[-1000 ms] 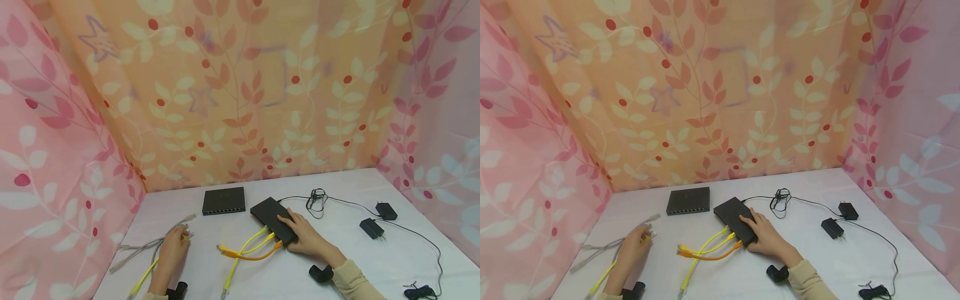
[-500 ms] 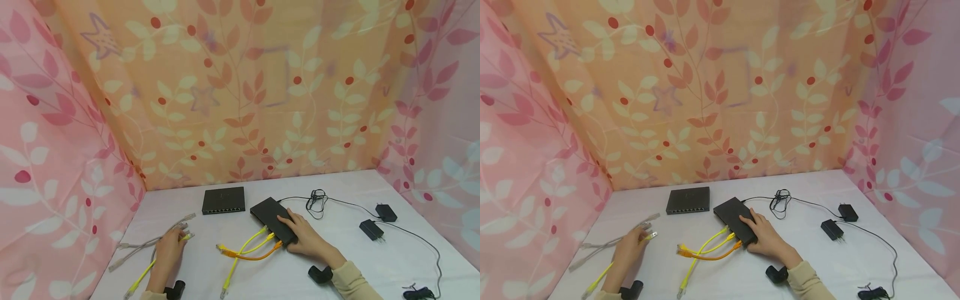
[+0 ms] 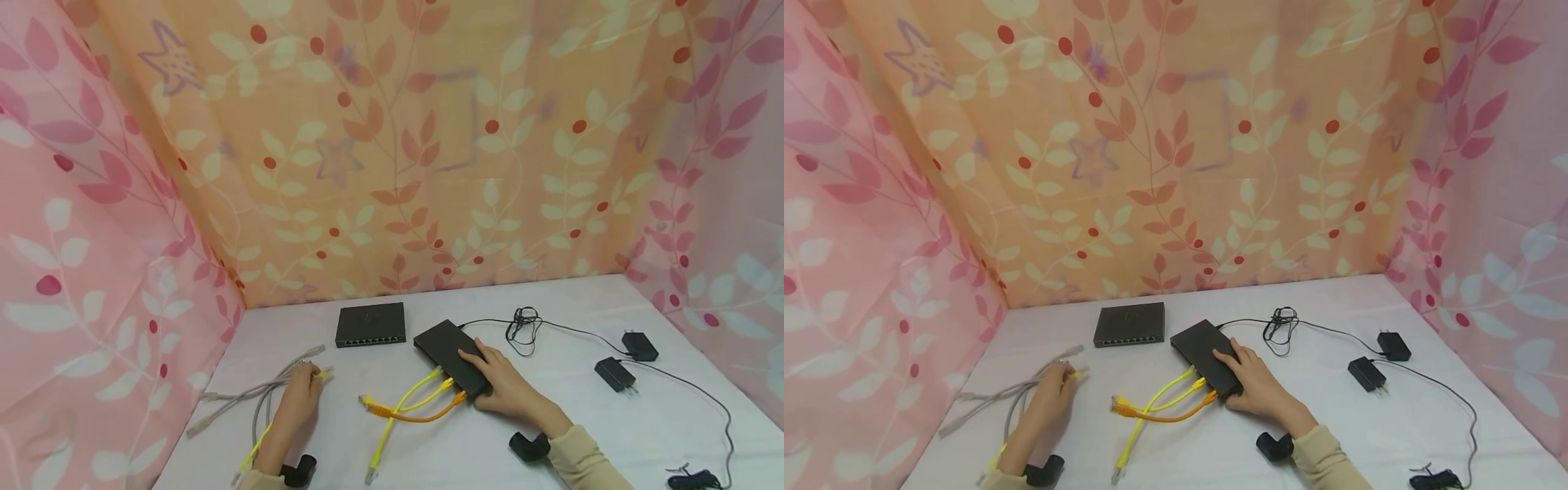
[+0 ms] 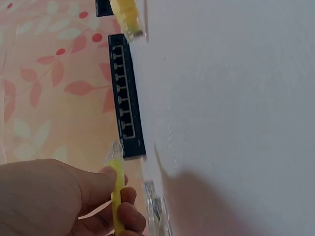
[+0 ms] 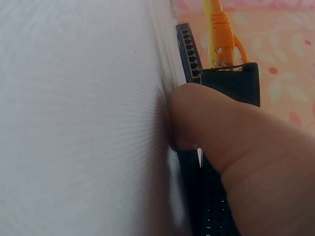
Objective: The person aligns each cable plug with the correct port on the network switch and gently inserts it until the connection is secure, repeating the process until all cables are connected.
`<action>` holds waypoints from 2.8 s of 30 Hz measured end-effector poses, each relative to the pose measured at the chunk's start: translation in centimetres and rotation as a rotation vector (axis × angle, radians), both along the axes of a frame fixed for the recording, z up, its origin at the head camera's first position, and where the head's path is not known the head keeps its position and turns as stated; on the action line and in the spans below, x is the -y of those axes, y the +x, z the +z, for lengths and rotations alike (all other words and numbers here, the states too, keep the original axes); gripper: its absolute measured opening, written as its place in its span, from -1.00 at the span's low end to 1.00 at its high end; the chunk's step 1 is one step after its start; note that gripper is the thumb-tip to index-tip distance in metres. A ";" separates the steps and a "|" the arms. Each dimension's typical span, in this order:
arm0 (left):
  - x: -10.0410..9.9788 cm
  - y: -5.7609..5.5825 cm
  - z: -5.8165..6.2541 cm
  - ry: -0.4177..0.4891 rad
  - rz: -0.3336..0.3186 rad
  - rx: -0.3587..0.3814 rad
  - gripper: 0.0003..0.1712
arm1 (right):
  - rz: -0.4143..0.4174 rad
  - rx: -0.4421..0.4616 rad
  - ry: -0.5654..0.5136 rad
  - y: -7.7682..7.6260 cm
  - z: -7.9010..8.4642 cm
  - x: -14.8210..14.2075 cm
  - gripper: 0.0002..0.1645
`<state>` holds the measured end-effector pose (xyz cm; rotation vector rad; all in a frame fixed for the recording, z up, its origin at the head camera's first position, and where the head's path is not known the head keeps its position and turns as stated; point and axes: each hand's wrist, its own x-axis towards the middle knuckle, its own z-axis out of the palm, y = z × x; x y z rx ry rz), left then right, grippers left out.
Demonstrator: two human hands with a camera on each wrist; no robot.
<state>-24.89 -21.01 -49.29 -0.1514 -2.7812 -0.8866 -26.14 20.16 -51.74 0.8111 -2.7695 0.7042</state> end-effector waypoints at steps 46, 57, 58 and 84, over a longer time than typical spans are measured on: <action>-10.7 -3.0 -0.6 0.068 -0.216 0.209 -0.68 | 0.015 -0.048 0.012 -0.2 -0.2 0.0 0.07; -12.6 -3.4 0.4 0.168 -0.264 0.185 -0.73 | 0.024 -0.080 -0.002 -0.4 -0.1 0.2 0.08; -12.7 -3.4 0.4 0.176 -0.271 0.187 -0.74 | 0.025 -0.075 0.000 -0.4 -0.1 0.2 0.07; -15.1 -4.0 0.2 0.326 -0.362 0.259 -0.74 | 0.016 -0.040 -0.011 -0.2 -0.1 -0.1 0.07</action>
